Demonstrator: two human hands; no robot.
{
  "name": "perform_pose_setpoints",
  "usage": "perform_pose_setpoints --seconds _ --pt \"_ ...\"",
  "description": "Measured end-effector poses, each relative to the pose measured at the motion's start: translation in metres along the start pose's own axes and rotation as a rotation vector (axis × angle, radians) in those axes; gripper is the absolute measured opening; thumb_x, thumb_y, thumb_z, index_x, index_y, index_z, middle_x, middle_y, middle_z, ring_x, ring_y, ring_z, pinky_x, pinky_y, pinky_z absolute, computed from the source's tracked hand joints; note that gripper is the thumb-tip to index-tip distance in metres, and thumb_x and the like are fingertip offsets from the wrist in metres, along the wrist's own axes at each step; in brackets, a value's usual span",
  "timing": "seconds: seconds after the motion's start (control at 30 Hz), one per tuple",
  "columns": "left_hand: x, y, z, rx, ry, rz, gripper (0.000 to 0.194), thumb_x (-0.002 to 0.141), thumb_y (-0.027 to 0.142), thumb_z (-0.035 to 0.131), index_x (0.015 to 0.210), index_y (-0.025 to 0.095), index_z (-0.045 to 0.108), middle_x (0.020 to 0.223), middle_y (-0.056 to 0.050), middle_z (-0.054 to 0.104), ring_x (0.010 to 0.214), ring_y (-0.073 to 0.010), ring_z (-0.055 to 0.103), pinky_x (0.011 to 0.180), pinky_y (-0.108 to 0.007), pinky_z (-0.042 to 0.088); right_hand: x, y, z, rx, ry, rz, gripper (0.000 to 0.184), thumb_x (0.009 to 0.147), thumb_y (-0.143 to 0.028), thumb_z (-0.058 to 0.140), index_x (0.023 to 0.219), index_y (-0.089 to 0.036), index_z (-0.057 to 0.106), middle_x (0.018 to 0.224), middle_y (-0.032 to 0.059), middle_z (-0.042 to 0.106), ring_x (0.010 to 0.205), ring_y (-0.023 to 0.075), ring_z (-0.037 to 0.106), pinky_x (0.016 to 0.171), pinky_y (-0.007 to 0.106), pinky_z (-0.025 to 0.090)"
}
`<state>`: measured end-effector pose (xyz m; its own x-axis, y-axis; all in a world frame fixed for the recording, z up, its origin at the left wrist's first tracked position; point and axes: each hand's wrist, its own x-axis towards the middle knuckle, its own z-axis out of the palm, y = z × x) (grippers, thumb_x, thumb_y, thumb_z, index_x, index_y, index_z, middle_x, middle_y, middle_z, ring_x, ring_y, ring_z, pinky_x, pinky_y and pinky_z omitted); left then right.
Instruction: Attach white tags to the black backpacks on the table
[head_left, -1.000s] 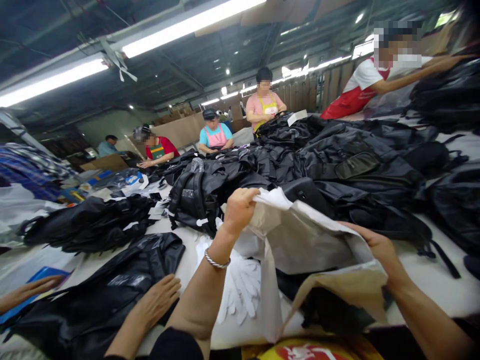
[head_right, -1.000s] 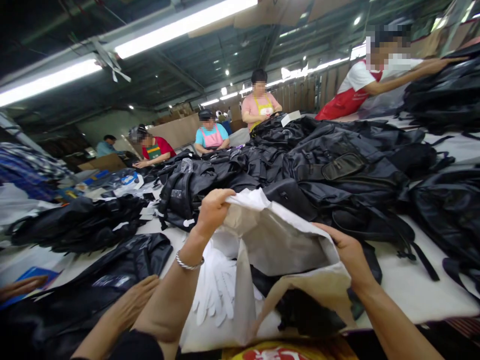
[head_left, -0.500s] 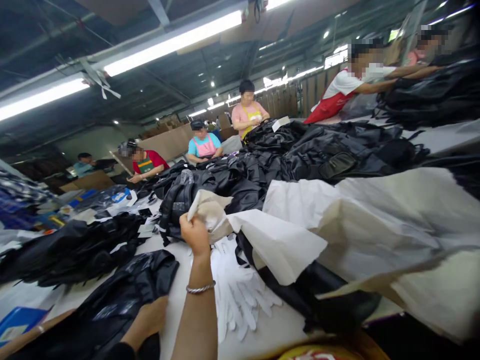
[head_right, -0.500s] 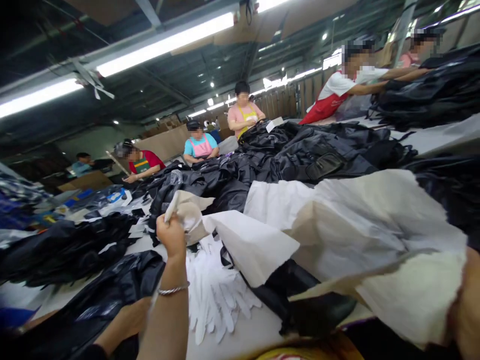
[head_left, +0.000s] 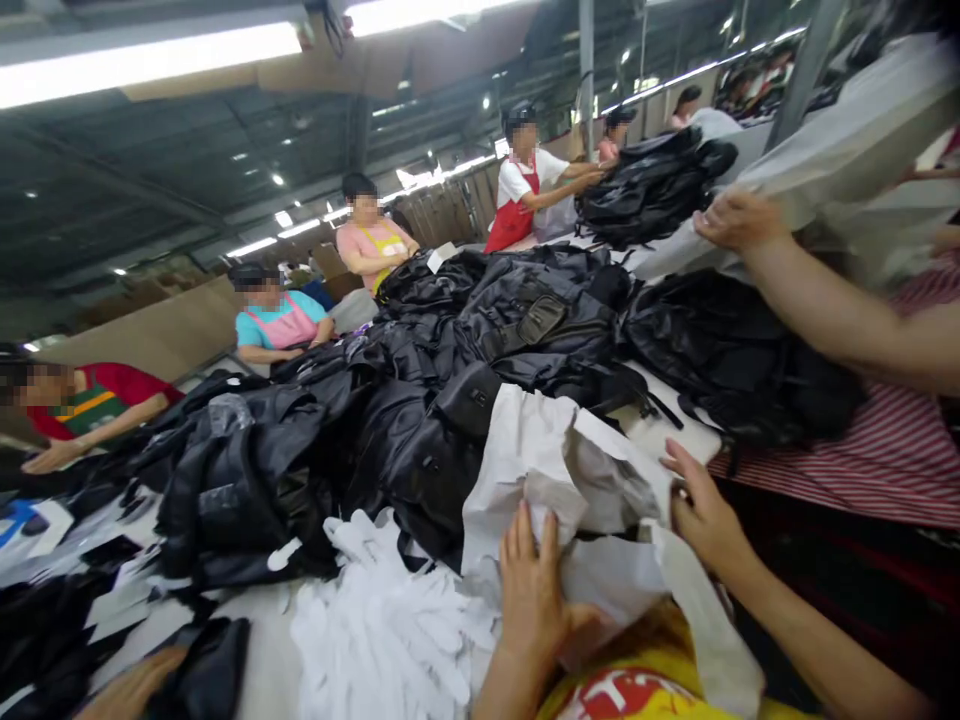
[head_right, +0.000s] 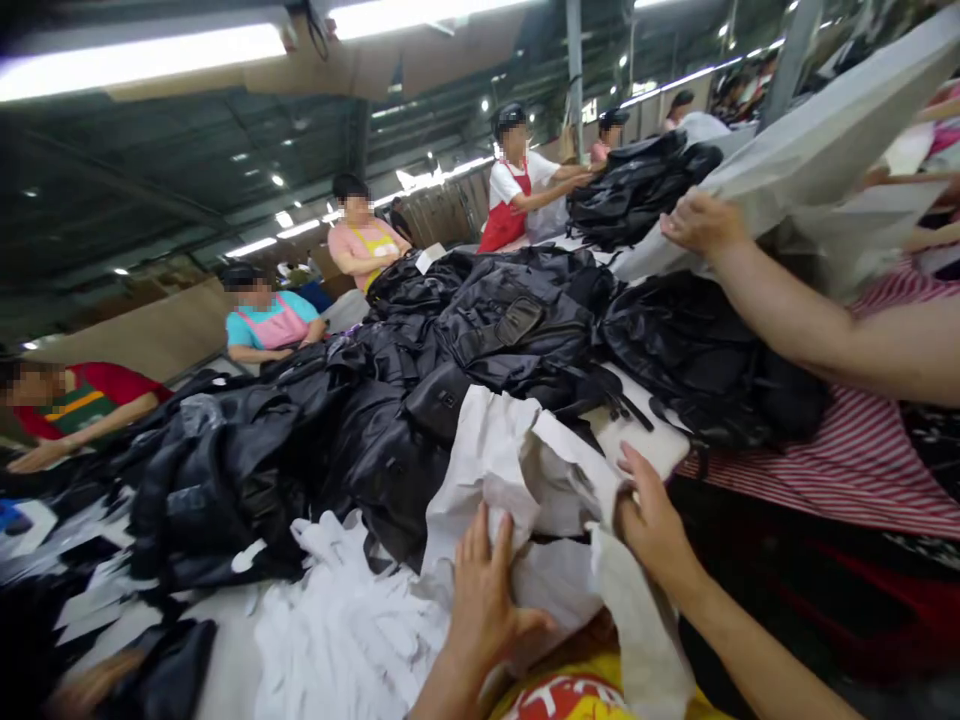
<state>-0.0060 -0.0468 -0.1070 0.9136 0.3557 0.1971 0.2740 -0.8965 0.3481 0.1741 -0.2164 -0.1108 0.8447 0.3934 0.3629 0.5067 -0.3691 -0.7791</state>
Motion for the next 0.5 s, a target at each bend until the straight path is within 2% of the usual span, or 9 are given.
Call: perform_pose_setpoints --seconds 0.1,0.17,0.23,0.27,0.3,0.37,0.4,0.43,0.5 --pt "-0.002 0.006 0.024 0.058 -0.067 0.017 0.1 0.041 0.052 0.071 0.128 0.022 0.031 0.138 -0.016 0.015 0.123 -0.0396 0.016 0.097 -0.059 0.018 0.006 -0.035 0.034 -0.015 -0.175 -0.093 0.069 0.073 -0.029 0.044 0.134 -0.024 0.011 0.138 0.0082 0.014 0.125 0.0229 0.02 0.101 0.04 0.022" --pt "-0.001 0.005 0.026 0.065 -0.099 0.033 0.082 0.051 0.047 0.067 0.123 0.021 0.039 0.135 -0.016 0.024 0.123 -0.0386 0.019 0.098 -0.058 0.019 0.017 -0.052 0.051 -0.035 -0.319 -0.097 0.083 0.067 -0.034 0.055 0.135 -0.026 0.008 0.141 0.0088 0.001 0.126 0.026 0.016 0.099 0.04 0.024" --pt "0.0 0.004 0.019 0.046 -0.127 0.076 0.069 0.058 0.038 0.064 0.121 0.022 0.042 0.132 -0.013 0.031 0.122 -0.0356 0.023 0.098 -0.054 0.024 0.032 -0.06 0.063 -0.097 -0.395 -0.108 0.091 0.059 -0.032 0.064 0.134 -0.027 0.012 0.141 0.01 -0.003 0.123 0.0304 0.021 0.096 0.042 0.028" --pt "0.001 0.003 0.014 0.032 -0.137 0.105 0.064 0.06 0.033 0.062 0.12 0.024 0.043 0.132 -0.011 0.033 0.122 -0.0332 0.024 0.098 -0.051 0.027 0.04 -0.061 0.068 -0.136 -0.434 -0.128 0.09 0.056 -0.028 0.066 0.133 -0.028 0.019 0.14 0.0107 0.004 0.121 0.0319 0.026 0.094 0.043 0.03" --pt "0.0 0.0 0.008 0.016 -0.146 0.13 0.058 0.062 0.027 0.059 0.118 0.025 0.045 0.132 -0.009 0.034 0.122 -0.0302 0.027 0.098 -0.047 0.031 0.047 -0.061 0.07 -0.161 -0.483 -0.152 0.083 0.055 -0.024 0.066 0.13 -0.028 0.029 0.138 0.011 0.016 0.117 0.0321 0.032 0.091 0.043 0.033" --pt "-0.001 -0.009 -0.008 -0.024 -0.15 0.133 0.046 0.065 0.016 0.049 0.11 0.025 0.052 0.129 -0.006 0.039 0.118 -0.0242 0.036 0.095 -0.04 0.037 0.061 -0.057 0.068 -0.136 -0.581 -0.191 0.062 0.057 -0.016 0.062 0.116 -0.027 0.049 0.121 0.009 0.045 0.106 0.029 0.045 0.087 0.039 0.037" --pt "-0.003 -0.015 -0.017 -0.057 -0.127 0.103 0.043 0.066 0.012 0.044 0.105 0.025 0.055 0.127 -0.006 0.042 0.115 -0.022 0.041 0.094 -0.037 0.04 0.067 -0.055 0.063 -0.082 -0.607 -0.2 0.052 0.058 -0.015 0.06 0.109 -0.026 0.056 0.11 0.007 0.054 0.099 0.0267 0.049 0.085 0.037 0.038" --pt "-0.005 -0.023 -0.026 -0.106 -0.076 0.059 0.042 0.065 0.01 0.04 0.101 0.024 0.057 0.123 -0.006 0.046 0.111 -0.021 0.045 0.092 -0.037 0.041 0.071 -0.052 0.054 -0.008 -0.607 -0.204 0.044 0.06 -0.016 0.059 0.103 -0.025 0.059 0.102 0.0053 0.059 0.095 0.0249 0.052 0.084 0.035 0.039" --pt "-0.007 -0.039 -0.047 -0.257 0.087 -0.06 0.039 0.066 0.013 0.038 0.097 0.023 0.058 0.116 -0.007 0.053 0.106 -0.0215 0.05 0.09 -0.038 0.043 0.071 -0.044 0.027 0.155 -0.525 -0.171 0.038 0.062 -0.019 0.058 0.099 -0.022 0.061 0.096 0.0038 0.061 0.092 0.0232 0.053 0.085 0.035 0.039"
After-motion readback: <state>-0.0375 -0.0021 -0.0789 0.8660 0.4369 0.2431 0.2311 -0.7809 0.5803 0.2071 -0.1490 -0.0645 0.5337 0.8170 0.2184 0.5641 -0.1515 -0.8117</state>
